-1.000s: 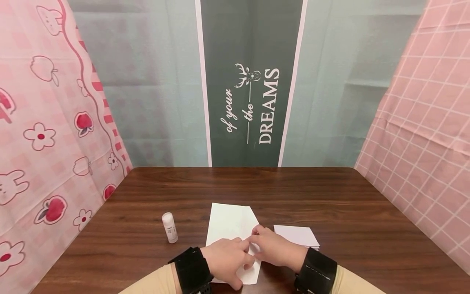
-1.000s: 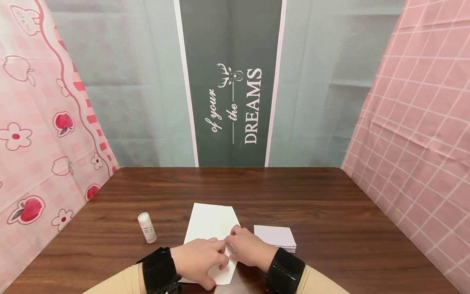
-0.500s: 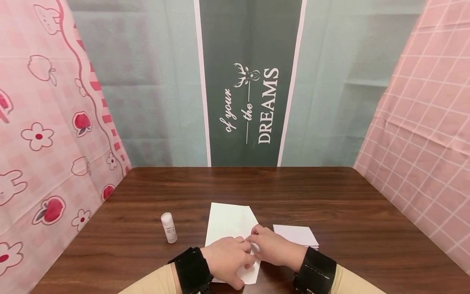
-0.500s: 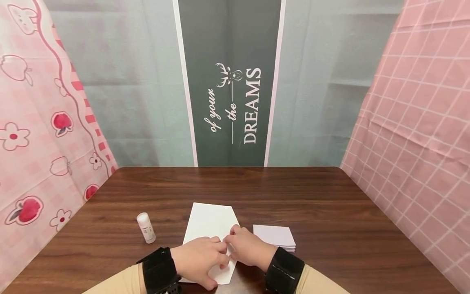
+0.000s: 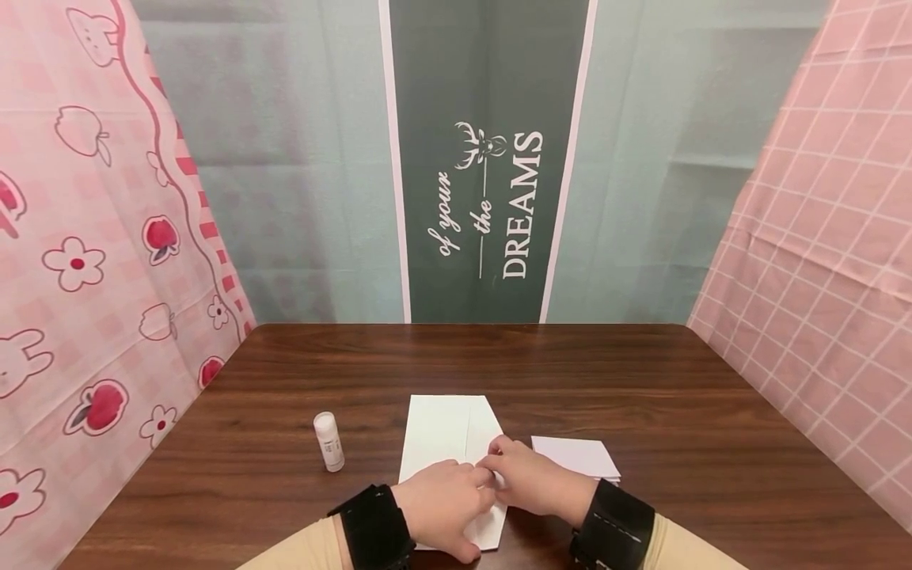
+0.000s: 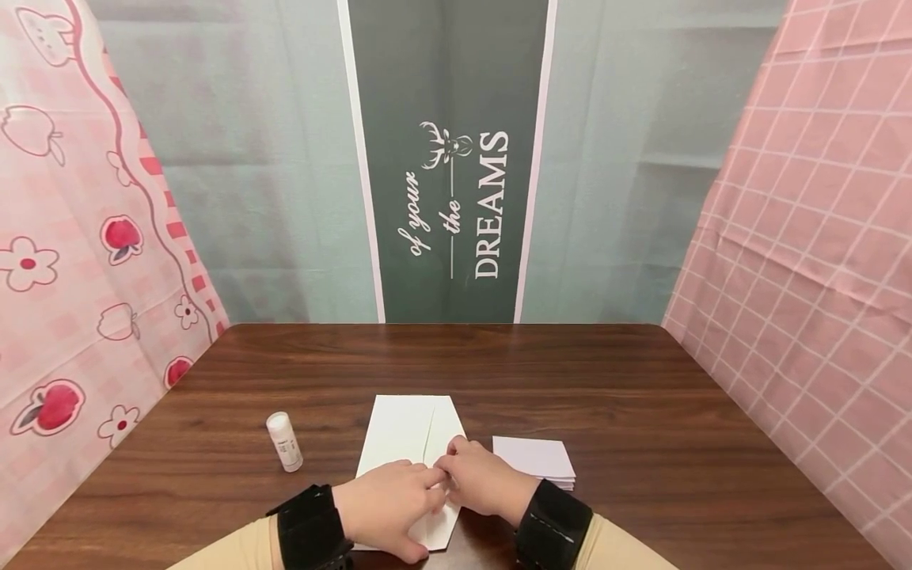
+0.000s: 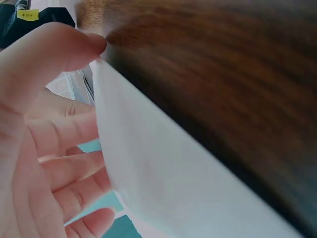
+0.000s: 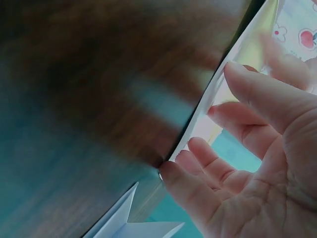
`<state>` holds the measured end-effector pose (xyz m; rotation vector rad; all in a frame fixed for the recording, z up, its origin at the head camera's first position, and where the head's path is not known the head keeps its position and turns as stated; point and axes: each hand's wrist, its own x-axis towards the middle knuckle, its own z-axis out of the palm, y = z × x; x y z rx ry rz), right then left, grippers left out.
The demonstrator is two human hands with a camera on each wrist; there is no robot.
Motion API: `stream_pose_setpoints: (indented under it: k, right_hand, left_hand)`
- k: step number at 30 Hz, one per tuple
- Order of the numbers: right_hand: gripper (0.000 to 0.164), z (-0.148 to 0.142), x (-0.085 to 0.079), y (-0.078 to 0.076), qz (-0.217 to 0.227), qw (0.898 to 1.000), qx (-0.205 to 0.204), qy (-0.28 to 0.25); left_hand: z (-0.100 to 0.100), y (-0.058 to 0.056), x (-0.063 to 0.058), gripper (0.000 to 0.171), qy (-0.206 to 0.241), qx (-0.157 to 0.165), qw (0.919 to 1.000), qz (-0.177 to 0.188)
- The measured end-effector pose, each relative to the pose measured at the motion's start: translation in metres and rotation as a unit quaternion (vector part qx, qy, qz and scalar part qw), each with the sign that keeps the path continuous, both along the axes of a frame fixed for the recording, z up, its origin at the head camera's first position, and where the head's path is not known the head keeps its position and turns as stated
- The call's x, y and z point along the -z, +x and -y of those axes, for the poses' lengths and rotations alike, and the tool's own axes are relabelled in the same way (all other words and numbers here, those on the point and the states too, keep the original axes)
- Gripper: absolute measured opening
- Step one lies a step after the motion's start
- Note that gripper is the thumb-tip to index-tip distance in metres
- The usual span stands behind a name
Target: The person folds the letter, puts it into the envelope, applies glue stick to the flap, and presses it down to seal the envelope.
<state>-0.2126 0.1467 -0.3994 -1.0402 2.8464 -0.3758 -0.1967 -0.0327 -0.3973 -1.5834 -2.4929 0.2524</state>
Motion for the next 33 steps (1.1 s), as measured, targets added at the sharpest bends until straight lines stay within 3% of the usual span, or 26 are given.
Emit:
stream_pose_setpoints:
  k: [9,16,25,33]
  right_hand:
    - [0.033,-0.006,0.0,-0.009,0.038,0.999,0.001,-0.033]
    - [0.03,-0.015,-0.004,-0.017,0.043,0.991,0.013,-0.129]
    - [0.023,-0.036,-0.006,-0.02,0.053,0.979,0.061,-0.19]
    - [0.016,-0.067,-0.006,-0.025,0.024,0.97,0.148,-0.19]
  left_hand:
    - [-0.005,0.004,-0.001,0.044,-0.019,-0.018,0.9993,-0.026]
    - [-0.01,0.004,-0.003,0.044,-0.039,-0.026,0.9986,-0.025]
    - [-0.01,0.003,-0.003,0.043,-0.043,-0.036,0.9984,-0.007]
    - [-0.01,0.005,-0.005,0.046,-0.043,-0.043,0.9981,-0.008]
